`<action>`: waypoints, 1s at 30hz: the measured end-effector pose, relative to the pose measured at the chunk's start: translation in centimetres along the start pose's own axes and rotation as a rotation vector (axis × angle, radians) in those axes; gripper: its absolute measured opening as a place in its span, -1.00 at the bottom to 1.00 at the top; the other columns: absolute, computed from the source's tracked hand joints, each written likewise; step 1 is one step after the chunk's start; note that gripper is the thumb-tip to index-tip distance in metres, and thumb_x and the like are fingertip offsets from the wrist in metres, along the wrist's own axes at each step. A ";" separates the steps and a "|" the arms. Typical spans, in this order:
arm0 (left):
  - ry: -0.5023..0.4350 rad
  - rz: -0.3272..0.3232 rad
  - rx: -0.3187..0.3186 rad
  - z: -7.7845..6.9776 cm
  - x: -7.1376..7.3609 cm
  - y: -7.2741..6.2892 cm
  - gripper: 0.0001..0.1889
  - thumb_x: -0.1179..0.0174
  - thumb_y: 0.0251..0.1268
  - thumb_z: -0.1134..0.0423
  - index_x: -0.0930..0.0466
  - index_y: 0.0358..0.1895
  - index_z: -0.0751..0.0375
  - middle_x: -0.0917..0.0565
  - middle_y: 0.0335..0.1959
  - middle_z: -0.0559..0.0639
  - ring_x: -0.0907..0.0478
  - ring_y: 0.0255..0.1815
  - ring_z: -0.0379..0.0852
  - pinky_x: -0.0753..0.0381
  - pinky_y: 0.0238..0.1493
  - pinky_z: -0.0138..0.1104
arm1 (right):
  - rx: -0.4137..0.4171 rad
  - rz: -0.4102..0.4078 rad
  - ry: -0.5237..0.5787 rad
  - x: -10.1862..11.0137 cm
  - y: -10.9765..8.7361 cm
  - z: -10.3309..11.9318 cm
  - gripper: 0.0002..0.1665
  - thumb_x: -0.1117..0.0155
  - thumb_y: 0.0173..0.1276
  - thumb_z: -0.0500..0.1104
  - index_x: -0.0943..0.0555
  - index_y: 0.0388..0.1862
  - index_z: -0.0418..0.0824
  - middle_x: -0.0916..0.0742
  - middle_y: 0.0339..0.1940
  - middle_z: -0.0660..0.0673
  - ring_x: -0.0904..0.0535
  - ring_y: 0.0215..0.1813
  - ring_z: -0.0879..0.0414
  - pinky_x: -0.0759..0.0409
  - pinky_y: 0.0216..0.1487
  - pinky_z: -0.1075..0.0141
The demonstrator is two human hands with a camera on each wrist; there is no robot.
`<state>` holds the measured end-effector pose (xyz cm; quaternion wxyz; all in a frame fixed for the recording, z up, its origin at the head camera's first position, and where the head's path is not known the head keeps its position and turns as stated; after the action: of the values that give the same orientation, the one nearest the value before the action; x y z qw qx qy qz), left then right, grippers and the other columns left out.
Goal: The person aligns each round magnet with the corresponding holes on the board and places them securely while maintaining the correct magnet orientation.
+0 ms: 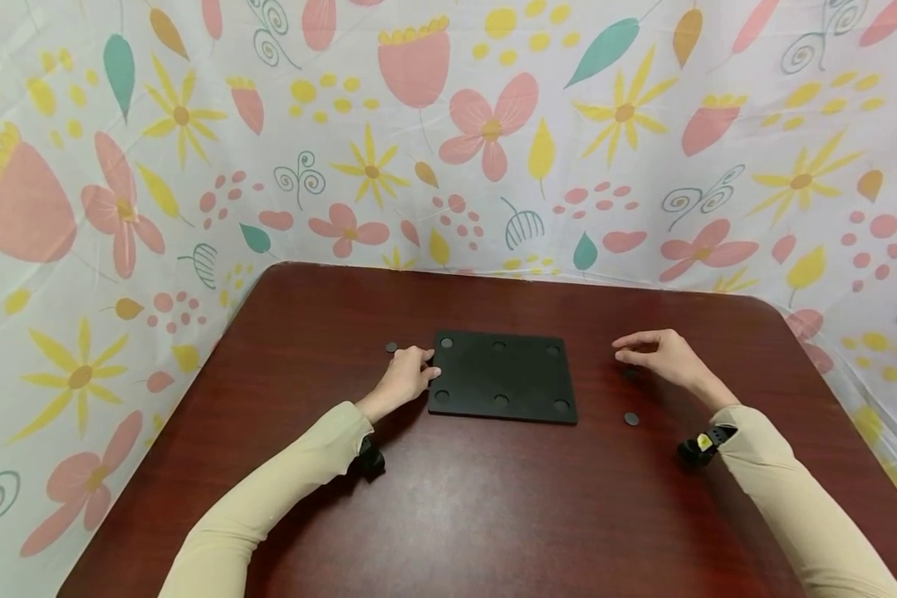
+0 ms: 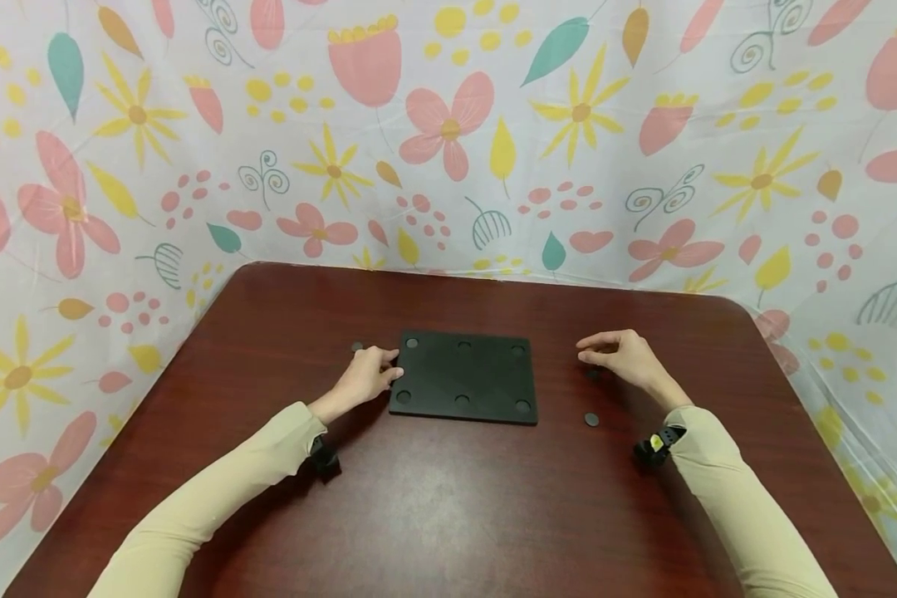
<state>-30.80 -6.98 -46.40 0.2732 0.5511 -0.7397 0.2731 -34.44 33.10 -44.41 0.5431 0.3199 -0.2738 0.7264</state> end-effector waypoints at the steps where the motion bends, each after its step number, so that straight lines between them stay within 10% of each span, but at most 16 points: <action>1: 0.001 -0.001 0.002 0.0 0.0 0.0 -0.49 -0.14 0.39 0.29 -0.35 0.36 0.35 -0.72 -0.10 0.27 -0.62 -0.53 -0.17 -0.41 -0.59 -0.42 | -0.009 0.001 0.001 0.1 -0.1 -0.1 -0.53 -0.29 0.34 0.09 -0.67 0.08 -0.17 -0.73 -0.01 -0.27 -0.52 -0.38 0.10 -0.37 -0.36 0.35; 12: 0.017 0.002 0.012 0.0 -0.1 0.1 -0.49 -0.14 0.40 0.28 -0.35 0.37 0.33 -0.73 -0.23 0.22 -0.51 -0.66 -0.21 -0.36 -0.62 -0.43 | -0.020 0.041 -0.001 0.0 -0.9 -1.6 -0.52 -0.31 0.33 0.07 -0.67 0.11 -0.17 -0.80 -0.35 -0.16 -0.53 -0.38 0.16 -0.33 -0.30 0.39; 22: 0.012 0.010 0.013 -0.1 -0.1 0.0 -0.49 -0.13 0.41 0.29 -0.34 0.37 0.34 -0.73 -0.18 0.24 -0.56 -0.62 -0.22 -0.37 -0.62 -0.43 | -0.010 0.078 -0.047 -0.1 -1.9 -2.5 -0.48 -0.35 0.27 0.11 -0.67 0.12 -0.13 -0.70 0.10 -0.26 -0.53 0.21 -0.14 -0.42 -0.13 0.55; 30: 0.023 0.001 0.006 -0.1 -0.2 0.0 -0.50 -0.13 0.40 0.29 -0.35 0.36 0.34 -0.73 -0.13 0.25 -0.58 -0.60 -0.20 -0.39 -0.61 -0.43 | 0.033 0.079 -0.043 -0.2 -2.3 -2.5 -0.50 -0.42 0.21 0.05 -0.69 0.09 -0.13 -0.73 0.06 -0.24 -0.57 0.15 -0.10 -0.47 -0.09 0.54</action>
<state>-30.72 -6.80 -46.44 0.2798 0.5484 -0.7359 0.2819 -32.64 35.43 -46.13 0.5025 0.3336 -0.2859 0.7446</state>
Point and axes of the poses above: each hand's wrist, its own y-axis towards the middle knuckle, its own x-axis out of the back of the hand, z = x × y, the point moved 8 cm from there along y, towards the middle knuckle
